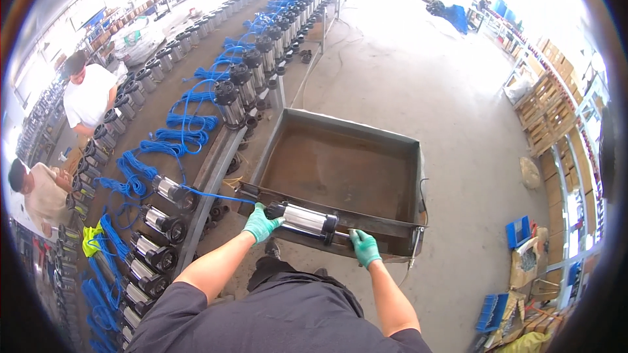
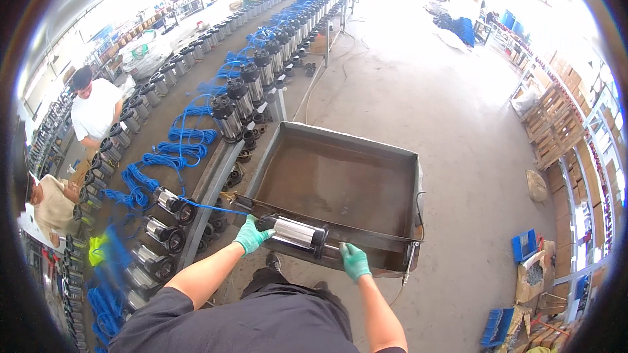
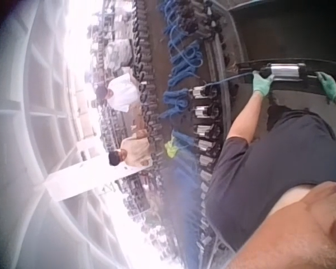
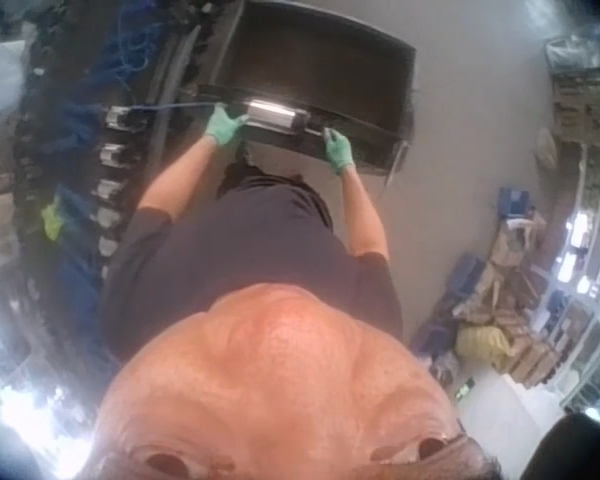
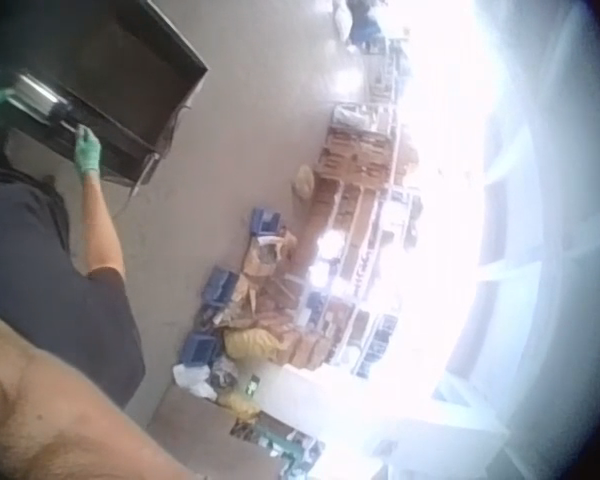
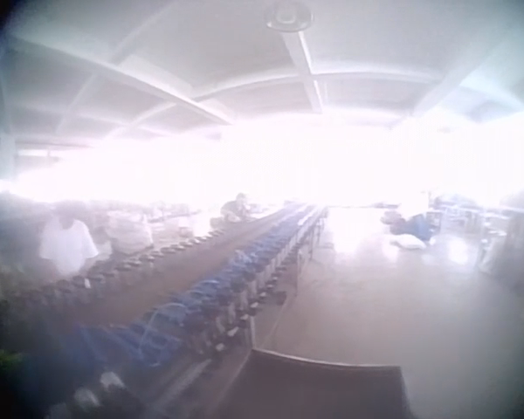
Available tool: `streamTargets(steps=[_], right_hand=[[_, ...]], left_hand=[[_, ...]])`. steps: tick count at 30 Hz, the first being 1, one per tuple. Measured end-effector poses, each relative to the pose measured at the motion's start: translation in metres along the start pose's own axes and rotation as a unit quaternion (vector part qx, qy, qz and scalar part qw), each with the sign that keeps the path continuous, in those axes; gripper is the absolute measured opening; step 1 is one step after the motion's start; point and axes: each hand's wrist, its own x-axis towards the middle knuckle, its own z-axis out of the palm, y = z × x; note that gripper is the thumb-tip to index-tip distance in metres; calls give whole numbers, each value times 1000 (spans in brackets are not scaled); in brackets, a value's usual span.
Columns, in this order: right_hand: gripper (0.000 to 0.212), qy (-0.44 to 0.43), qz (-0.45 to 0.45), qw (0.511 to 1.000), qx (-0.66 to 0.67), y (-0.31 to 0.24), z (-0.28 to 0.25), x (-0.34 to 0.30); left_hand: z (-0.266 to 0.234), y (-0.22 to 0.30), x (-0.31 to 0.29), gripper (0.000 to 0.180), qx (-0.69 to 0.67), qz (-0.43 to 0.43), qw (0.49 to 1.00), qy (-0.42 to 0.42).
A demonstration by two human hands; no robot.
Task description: The person submerges a pump with a blue cable into a tank of liquid and holds it under the surface. They remove the pump from the tank and place it on a table next to a line of similar pumps.
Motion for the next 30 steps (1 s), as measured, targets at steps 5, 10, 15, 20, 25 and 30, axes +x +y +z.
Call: streamTargets(steps=[5, 10, 15, 20, 25, 30], right_hand=[[43, -25, 177, 965, 191, -4, 17, 12], [53, 56, -298, 936, -177, -10, -12, -10], [43, -8, -267, 955, -130, -3, -15, -7], [39, -89, 150, 974, 148, -39, -15, -5], [57, 106, -245, 939, -217, -16, -7, -16], [70, 38, -235, 902, -360, -3, -19, -4]], left_hand=[[0, -5, 1, 83, 0, 3, 1000, 2], [-3, 2, -3, 82, -19, 5, 1000, 10], [-2, 3, -3, 86, 23, 11, 999, 29], [-7, 17, -12, 91, 4, -15, 1000, 5], [-5, 11, -6, 85, -14, -3, 1000, 10], [-5, 17, -8, 85, -9, -1, 1000, 1]])
